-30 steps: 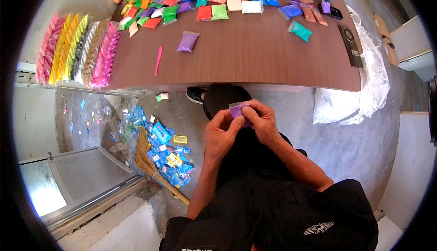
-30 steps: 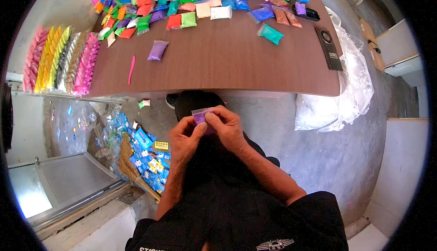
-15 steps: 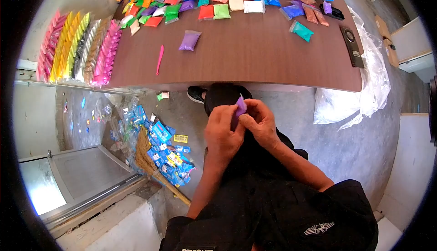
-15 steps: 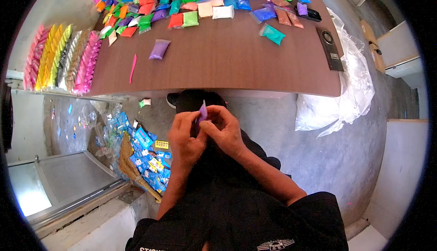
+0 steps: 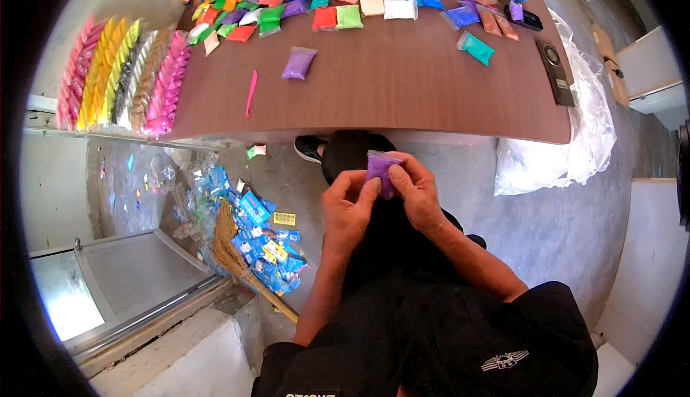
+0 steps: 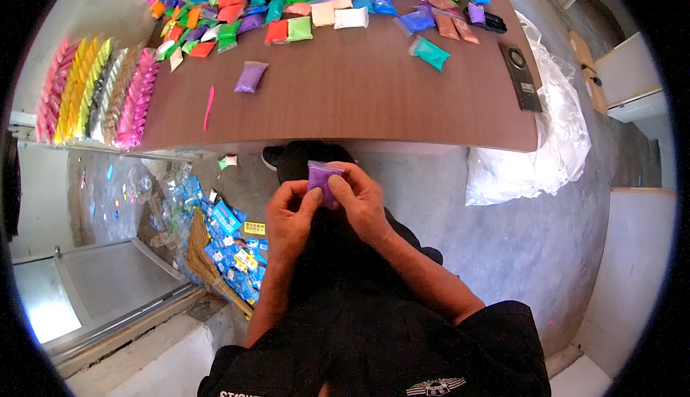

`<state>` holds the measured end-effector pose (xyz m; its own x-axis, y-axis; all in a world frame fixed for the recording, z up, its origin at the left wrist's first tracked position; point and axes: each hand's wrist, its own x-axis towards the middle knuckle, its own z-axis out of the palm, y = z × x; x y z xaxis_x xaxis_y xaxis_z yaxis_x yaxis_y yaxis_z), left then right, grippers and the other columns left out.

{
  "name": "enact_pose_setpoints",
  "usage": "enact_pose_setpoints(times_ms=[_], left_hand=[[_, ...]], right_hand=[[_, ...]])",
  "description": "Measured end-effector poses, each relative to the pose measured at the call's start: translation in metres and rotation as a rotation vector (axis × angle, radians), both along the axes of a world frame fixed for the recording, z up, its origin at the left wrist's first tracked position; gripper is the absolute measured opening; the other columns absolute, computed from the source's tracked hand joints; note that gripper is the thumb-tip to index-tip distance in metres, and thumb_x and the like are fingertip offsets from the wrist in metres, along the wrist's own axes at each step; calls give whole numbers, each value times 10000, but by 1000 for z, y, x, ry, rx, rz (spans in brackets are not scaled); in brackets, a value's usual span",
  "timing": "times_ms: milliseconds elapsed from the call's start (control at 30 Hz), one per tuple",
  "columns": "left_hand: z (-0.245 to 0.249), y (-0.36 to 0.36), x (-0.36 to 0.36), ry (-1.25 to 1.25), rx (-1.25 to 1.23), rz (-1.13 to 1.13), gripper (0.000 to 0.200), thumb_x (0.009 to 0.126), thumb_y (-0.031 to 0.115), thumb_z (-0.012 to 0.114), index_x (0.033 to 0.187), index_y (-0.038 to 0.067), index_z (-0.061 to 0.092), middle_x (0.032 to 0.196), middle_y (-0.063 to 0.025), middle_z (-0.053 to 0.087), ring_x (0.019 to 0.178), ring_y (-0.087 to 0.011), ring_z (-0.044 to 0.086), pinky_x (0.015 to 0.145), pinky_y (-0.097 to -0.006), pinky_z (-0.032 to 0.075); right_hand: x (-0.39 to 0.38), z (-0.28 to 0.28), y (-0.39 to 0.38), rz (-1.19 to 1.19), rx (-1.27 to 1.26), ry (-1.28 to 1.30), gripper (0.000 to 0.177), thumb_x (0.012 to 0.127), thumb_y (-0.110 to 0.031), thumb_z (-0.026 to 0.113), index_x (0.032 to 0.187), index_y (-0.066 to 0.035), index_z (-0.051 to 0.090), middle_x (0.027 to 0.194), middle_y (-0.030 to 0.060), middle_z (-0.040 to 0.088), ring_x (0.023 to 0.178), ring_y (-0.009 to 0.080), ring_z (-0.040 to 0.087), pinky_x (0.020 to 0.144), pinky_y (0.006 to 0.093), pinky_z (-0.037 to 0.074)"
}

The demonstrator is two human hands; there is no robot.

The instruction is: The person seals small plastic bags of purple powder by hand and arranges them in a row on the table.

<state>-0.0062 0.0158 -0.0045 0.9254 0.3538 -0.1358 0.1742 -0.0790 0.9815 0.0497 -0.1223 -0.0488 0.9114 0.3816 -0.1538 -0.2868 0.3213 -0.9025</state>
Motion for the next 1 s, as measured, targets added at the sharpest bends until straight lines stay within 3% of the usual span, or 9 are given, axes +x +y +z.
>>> enact_pose_setpoints(times_ms=[433,800,1000], left_hand=[[2,2,3,48,-126,84,209,988,216,684,1043,15,690,888,10,669,785,-66,578,711,-227,472],[-4,1,5,-45,-102,65,159,973,168,702,1027,18,699,883,8,671,796,-64,582,715,-229,477],[-5,6,2,-28,-94,76,139,971,153,699,1011,21,707,882,8,680,797,-61,591,712,-228,481]], right_hand=[[8,-2,-3,176,-94,-24,280,1008,-217,638,1208,-21,626,1058,49,670,921,111,624,774,278,541],[8,4,-4,191,-55,17,258,1003,-176,639,1208,-18,635,1075,56,677,936,108,636,815,277,554],[8,-1,-1,197,-47,-94,251,1002,-187,639,1184,-15,648,1022,47,682,924,107,635,817,274,552]])
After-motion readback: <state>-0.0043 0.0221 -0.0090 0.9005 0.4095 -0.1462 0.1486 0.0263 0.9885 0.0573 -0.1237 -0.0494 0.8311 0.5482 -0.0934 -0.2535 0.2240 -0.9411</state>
